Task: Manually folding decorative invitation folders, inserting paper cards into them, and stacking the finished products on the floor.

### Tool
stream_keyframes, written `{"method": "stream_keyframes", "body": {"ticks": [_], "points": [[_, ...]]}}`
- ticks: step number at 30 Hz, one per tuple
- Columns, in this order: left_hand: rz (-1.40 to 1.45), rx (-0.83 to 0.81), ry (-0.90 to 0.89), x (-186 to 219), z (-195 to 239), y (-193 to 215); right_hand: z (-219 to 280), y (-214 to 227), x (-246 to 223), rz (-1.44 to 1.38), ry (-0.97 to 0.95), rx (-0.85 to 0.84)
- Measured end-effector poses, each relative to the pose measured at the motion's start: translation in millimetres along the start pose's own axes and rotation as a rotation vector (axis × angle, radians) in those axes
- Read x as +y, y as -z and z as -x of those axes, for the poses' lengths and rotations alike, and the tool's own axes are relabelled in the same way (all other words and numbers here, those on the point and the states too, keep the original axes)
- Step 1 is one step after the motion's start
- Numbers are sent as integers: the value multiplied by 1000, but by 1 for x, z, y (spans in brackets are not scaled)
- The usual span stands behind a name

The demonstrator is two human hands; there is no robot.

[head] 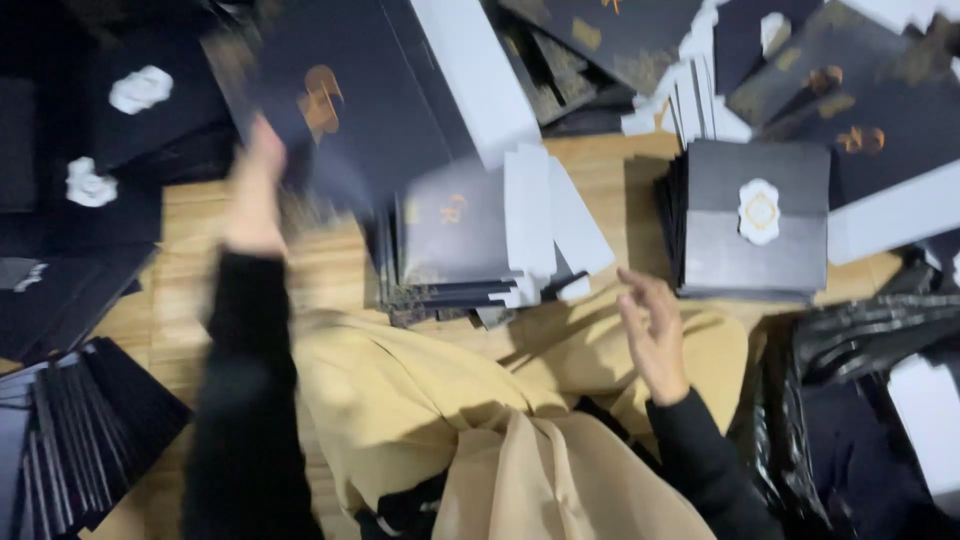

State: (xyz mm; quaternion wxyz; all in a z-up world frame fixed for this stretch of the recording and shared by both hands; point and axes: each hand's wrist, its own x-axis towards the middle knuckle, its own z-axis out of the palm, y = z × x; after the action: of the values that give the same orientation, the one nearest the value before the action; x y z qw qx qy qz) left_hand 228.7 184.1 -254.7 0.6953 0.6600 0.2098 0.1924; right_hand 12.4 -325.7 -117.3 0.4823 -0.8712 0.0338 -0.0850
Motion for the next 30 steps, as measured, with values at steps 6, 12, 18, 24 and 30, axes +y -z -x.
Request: {"method": "stream_keyframes", "body": {"ticks": [6, 12, 18, 24, 30], "points": [[-676, 325, -466, 93, 42, -105, -33, 13, 57, 84, 5, 104], [-994, -716, -1139, 62, 160, -181, -87, 92, 188, 678, -50, 538], [-1263, -1286, -830, 16, 217, -244, -138, 139, 220, 629, -488, 511], [-311, -1293, 315, -60, 290, -316, -139, 133, 196, 590, -582, 483], [48, -1091, 770, -42, 334, -371, -117, 95, 158, 737, -371, 480]]}}
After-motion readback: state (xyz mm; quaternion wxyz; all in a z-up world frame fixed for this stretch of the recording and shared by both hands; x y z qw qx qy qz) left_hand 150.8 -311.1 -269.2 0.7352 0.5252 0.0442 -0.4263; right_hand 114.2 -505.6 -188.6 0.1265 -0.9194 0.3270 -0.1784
